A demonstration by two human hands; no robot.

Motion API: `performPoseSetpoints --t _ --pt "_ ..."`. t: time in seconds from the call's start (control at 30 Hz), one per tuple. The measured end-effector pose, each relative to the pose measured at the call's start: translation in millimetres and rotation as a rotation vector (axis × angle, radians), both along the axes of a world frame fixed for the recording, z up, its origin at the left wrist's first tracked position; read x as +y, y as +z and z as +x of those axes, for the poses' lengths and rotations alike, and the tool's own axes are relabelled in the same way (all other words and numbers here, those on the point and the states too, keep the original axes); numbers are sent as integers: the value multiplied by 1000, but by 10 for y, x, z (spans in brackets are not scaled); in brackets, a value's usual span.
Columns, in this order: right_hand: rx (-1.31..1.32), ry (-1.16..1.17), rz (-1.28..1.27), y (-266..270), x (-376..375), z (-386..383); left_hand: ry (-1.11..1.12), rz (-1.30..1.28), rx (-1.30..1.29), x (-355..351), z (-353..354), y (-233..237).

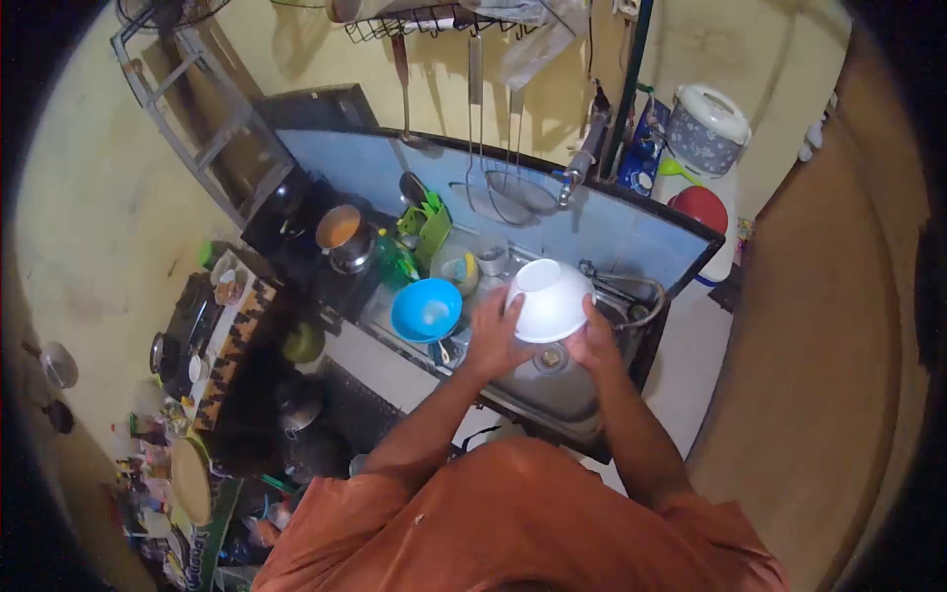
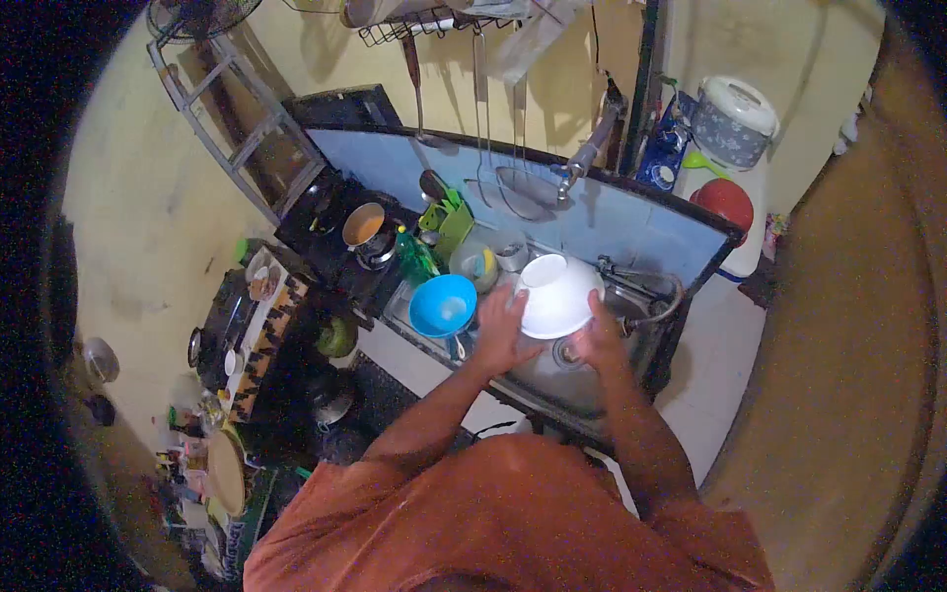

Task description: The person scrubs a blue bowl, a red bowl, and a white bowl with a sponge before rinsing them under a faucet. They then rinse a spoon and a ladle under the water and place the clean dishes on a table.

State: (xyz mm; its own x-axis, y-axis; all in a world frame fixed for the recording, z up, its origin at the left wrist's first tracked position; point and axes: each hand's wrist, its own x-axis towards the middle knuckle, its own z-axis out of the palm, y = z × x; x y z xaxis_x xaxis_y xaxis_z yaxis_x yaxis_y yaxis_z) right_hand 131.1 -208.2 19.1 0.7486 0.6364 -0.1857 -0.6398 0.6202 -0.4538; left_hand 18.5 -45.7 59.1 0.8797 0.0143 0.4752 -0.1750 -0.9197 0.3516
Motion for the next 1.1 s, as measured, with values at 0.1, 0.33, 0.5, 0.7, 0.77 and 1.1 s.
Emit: performPoseSetpoints --t 0.1,0.33,0.5,0.7,0.77,1.1 --pt "73 20 33 27 -114 -70 79 -27 1 323 -309 -79" --pt "47 -54 -3 -102 -117 -179 346 -46 -25 1087 -1788 -750" --pt "-20 -36 14 140 -14 -251 637 -95 301 1066 -2982 -1077" --pt "-68 87 226 21 70 -127 866 -192 707 1035 -3917 -1450" --pt "-53 109 212 -12 5 -40 1075 -471 823 969 -4007 -1343" --pt "-155 -29 -567 -266 -251 302 1232 -529 639 838 -4370 -1804"
